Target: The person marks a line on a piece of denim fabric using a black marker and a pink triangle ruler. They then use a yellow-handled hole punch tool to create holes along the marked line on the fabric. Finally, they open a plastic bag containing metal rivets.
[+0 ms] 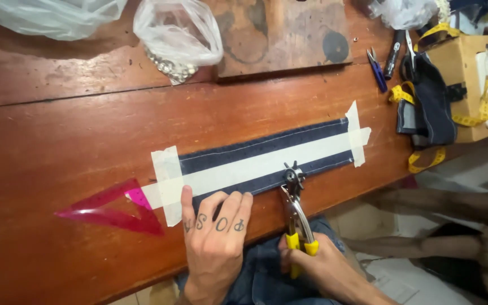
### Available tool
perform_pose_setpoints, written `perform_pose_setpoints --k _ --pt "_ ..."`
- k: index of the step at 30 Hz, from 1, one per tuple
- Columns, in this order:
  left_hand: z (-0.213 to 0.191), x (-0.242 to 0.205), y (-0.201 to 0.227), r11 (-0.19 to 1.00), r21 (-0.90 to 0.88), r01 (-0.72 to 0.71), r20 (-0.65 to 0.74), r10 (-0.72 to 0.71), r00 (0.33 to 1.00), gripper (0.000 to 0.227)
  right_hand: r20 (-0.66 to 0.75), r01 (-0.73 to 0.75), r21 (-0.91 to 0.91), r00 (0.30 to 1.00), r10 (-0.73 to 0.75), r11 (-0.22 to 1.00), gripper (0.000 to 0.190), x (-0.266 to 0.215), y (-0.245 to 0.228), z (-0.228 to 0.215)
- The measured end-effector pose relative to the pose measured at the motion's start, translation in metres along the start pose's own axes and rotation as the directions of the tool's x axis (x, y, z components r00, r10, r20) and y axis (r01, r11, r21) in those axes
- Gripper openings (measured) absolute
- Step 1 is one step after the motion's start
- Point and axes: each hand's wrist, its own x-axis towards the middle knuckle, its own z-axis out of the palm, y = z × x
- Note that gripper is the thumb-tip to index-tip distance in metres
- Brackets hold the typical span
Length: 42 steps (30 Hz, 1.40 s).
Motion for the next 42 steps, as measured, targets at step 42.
perform_pose_setpoints --k 42 --pt "0.001 -0.002 0.003 1.000 0.022 0.014 -0.010 -0.014 1.000 0.019 -0.082 0.034 -0.192 0.995 -0.050 0.981 0.040 -0.002 -0.004 0.022"
